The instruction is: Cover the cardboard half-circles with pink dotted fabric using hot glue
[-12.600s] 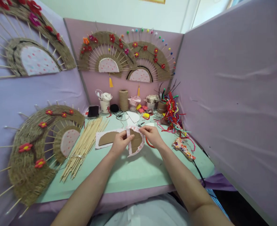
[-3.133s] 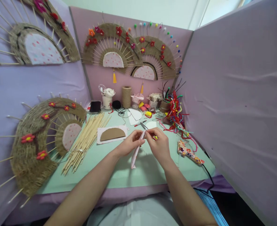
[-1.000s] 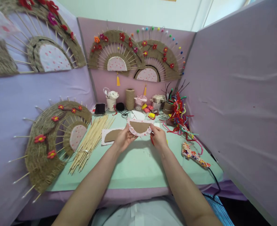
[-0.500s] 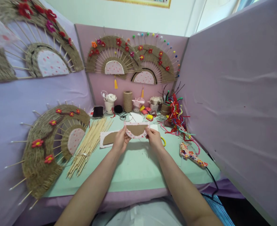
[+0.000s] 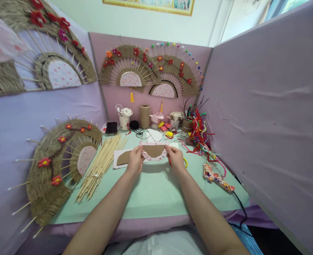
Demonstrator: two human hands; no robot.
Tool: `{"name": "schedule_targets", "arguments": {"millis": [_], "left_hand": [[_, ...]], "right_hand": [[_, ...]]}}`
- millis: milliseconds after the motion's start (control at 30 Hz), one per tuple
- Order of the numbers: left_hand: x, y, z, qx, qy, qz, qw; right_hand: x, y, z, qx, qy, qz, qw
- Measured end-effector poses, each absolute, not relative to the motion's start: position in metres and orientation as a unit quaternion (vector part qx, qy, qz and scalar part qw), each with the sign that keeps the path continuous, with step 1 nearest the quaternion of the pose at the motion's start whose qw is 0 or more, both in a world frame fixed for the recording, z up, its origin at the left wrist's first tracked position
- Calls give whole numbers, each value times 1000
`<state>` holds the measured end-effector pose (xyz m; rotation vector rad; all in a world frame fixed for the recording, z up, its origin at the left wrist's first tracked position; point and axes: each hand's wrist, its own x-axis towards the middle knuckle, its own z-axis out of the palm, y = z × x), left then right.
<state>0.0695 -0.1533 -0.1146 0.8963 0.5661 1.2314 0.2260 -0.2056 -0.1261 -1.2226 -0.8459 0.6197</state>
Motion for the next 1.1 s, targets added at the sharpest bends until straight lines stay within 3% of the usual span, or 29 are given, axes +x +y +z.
{"name": "schedule_targets", "arguments": {"millis": [200,300,500,567,633,733,833,1100], "left_hand": [[69,-158,-106,369,199,559,715],[72,-165,-104,386,156,506,755],[76,-167,-116,392,226,406,794],[72,-160,-115,345,236,434,798],[65,-152,-111,306,238,472,792],[56,-144,-104,275,246,505,780],[53,-142,-99,275,243,505,781],[52,-144,-97,261,246,488,796]], "right_hand": [[224,-202,-128,-484,-309,373,729],[215,-200,-127,-464,-279,410,734],[192,-206,-128,-460,-386,484,637],[200,-210,-128,-534,-446,403,594],[220,-215,-128,-657,-494,224,523],[256,-222,-128,-810,-511,45,283],[278,-226,-130,-846,-493,59,193],[271,-233,-129,-849,-503,58,149]]}}
